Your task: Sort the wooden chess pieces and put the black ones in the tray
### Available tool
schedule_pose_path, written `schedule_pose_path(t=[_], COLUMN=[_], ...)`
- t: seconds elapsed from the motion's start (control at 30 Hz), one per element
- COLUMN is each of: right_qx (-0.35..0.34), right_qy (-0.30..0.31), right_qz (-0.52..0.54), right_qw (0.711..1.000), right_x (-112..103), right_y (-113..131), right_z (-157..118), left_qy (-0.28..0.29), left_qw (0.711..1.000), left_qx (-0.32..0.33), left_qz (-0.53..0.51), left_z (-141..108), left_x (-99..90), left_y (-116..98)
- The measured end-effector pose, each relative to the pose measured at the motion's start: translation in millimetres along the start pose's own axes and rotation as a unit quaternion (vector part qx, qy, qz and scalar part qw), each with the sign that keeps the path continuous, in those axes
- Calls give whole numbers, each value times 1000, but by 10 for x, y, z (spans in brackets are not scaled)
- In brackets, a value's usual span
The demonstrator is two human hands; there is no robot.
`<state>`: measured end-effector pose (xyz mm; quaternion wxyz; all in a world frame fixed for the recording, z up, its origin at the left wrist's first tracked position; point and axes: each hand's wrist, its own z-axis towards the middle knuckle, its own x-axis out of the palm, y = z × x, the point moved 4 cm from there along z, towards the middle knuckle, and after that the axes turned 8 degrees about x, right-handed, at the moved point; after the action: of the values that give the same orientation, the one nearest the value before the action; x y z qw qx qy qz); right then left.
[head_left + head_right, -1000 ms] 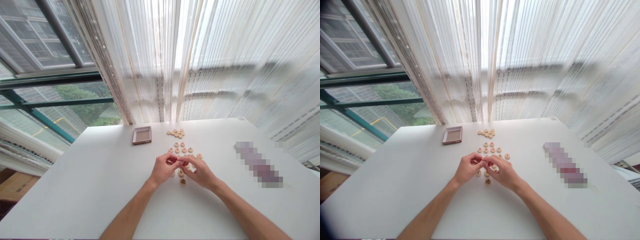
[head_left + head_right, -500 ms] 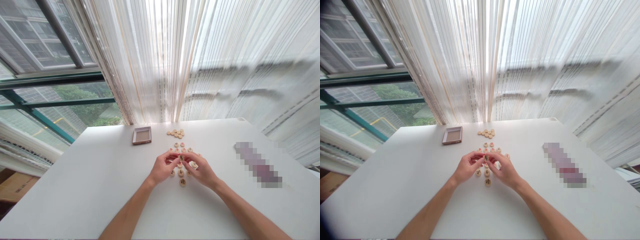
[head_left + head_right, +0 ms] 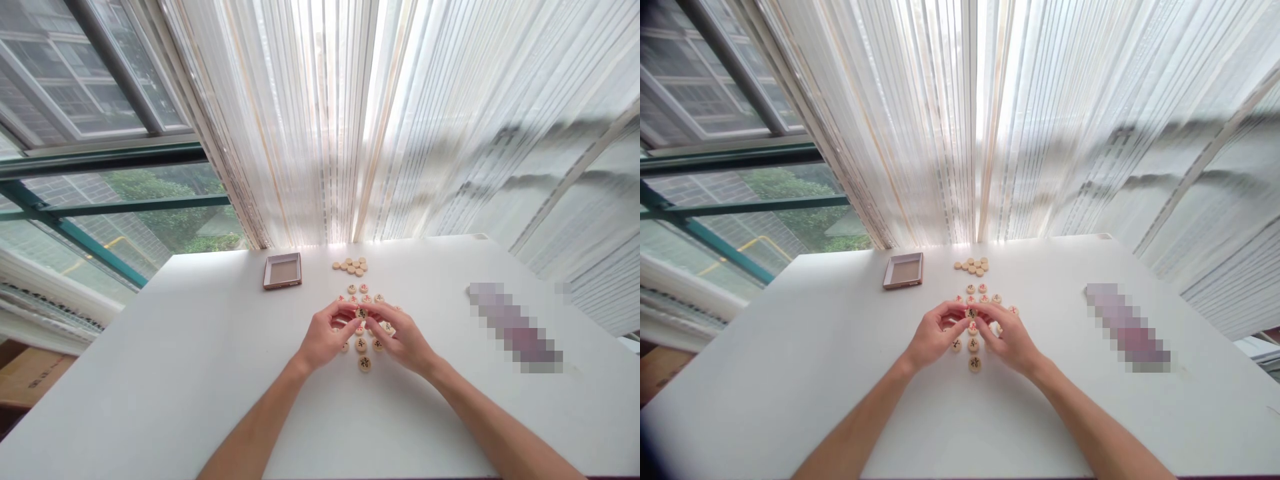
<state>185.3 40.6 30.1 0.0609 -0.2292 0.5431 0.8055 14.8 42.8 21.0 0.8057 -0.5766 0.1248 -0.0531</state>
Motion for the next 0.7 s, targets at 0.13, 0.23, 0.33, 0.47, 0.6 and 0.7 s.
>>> schedule_pose_path(t=[0.13, 0.23, 0.33, 0.47, 0.6, 0.7], right_qx=[9, 19, 18, 20, 23, 32], right_qy=[-2, -9, -10, -10, 0, 4], right_qz=[20, 26, 25, 24, 21, 18], right_qw=[1000, 999, 999, 999, 1000, 999], right_x=[4, 2, 0, -4, 0, 2], right_y=[-12, -13, -4, 1, -3, -12], right_z=[-2, 0, 1, 2, 0, 0], left_qy=[0, 3, 7, 12, 18, 23], left_qw=[1000, 1000, 1000, 1000, 999, 999], left_qx=[5, 9, 10, 16, 22, 27], left_qz=[4, 8, 12, 16, 24, 35], left_z=[0, -1, -5, -9, -14, -20], left_x=[-1, 5, 11, 12, 18, 31], left_y=[2, 2, -3, -20, -32, -27])
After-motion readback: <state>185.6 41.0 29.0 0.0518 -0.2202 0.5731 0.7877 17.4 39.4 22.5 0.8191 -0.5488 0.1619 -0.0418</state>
